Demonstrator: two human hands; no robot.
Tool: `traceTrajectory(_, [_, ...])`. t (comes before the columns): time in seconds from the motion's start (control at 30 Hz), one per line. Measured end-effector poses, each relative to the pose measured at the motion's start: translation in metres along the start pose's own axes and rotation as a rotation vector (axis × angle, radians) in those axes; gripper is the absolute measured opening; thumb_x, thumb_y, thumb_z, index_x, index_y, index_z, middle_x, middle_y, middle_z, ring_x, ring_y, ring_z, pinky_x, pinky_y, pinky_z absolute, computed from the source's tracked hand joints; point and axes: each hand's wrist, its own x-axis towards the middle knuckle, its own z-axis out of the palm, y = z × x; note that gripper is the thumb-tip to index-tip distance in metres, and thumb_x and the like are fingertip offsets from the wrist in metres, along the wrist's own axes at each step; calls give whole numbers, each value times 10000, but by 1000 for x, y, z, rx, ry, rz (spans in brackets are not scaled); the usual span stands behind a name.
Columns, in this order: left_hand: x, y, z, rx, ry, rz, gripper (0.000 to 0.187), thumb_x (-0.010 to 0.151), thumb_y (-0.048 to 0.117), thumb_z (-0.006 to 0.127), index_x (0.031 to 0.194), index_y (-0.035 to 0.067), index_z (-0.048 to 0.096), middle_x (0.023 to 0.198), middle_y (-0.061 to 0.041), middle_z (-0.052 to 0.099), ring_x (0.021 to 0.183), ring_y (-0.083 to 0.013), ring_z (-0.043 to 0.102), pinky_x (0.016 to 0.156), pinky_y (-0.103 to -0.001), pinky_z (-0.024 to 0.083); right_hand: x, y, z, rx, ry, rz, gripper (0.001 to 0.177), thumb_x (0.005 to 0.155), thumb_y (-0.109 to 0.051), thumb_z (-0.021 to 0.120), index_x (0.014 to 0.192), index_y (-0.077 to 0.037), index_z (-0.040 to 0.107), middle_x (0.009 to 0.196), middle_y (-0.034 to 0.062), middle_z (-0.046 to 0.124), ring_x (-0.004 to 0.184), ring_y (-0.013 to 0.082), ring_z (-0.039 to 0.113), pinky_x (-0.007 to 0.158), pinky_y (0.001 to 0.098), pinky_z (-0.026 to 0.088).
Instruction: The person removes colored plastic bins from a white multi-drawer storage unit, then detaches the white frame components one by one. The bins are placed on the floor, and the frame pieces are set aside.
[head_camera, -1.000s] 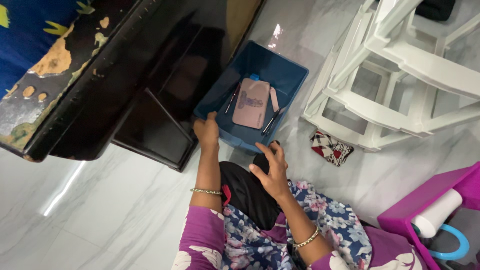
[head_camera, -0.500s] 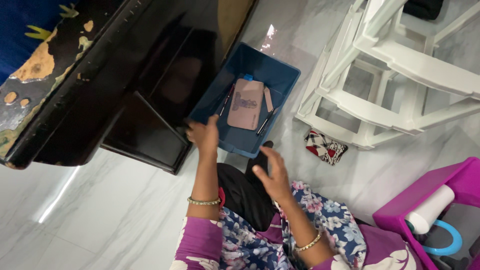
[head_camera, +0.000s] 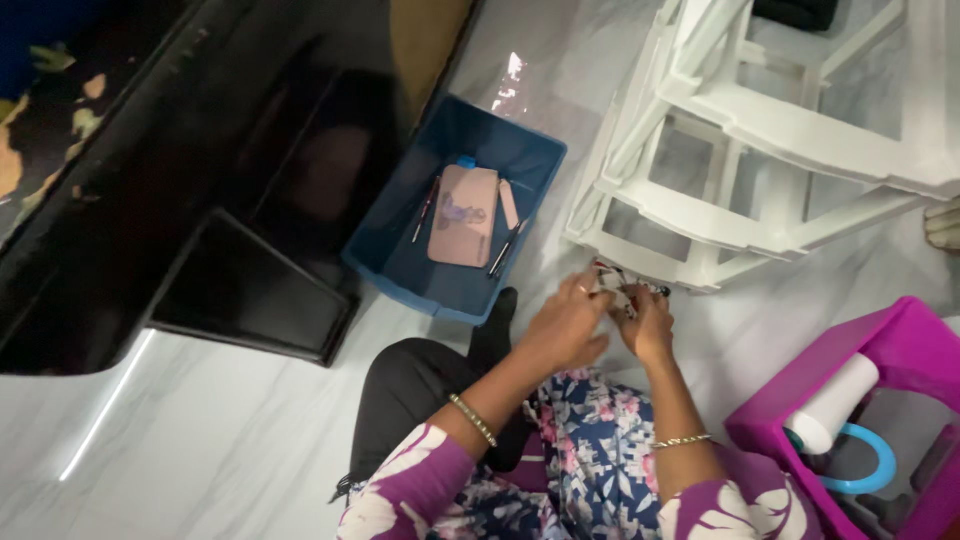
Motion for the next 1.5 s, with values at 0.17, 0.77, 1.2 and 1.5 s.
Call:
traceTrajectory(0.17, [28, -31, 68, 150, -327, -133, 591, 786, 291, 776, 1322, 110, 604, 1553, -226, 404, 1414, -468, 408, 1036, -540, 477, 6, 19, 24, 43, 35, 108, 672, 734, -317, 844, 1357, -212, 614, 1356, 187, 586, 1254, 426, 557, 1021, 500, 490])
traceTrajectory(0.77, [27, -59, 96, 202, -208, -161, 950, 739, 199, 837, 1549, 136, 343, 1625, -214, 280, 1419, -496, 330, 1080, -549, 396, 12, 32, 48, -6, 65, -78, 348, 826, 23, 620, 1139, -112, 693, 1123, 205, 661, 1084, 429, 630, 932, 490, 514])
traceTrajectory(1.2, [-2, -63, 139, 476, -507, -170, 454, 827, 237, 740, 1231, 32, 700, 1369, -180, 608, 1242, -367, 582, 975, -463, 490, -32, -10, 29, -161, -596, -90, 303, 826, -168, 708, 1117, -87, 719, 1162, 197, 704, 1127, 394, 647, 962, 457, 529])
traceTrajectory(1.5, [-24, -23, 129, 513, -528, -333, 392, 954, 302, 599, 1259, 72, 691, 1393, -180, 590, 1248, -387, 586, 924, -555, 499, -60, -31, 22, -284, -838, -191, 381, 872, -350, 689, 1157, -99, 714, 1211, 194, 682, 1145, 358, 657, 992, 434, 521])
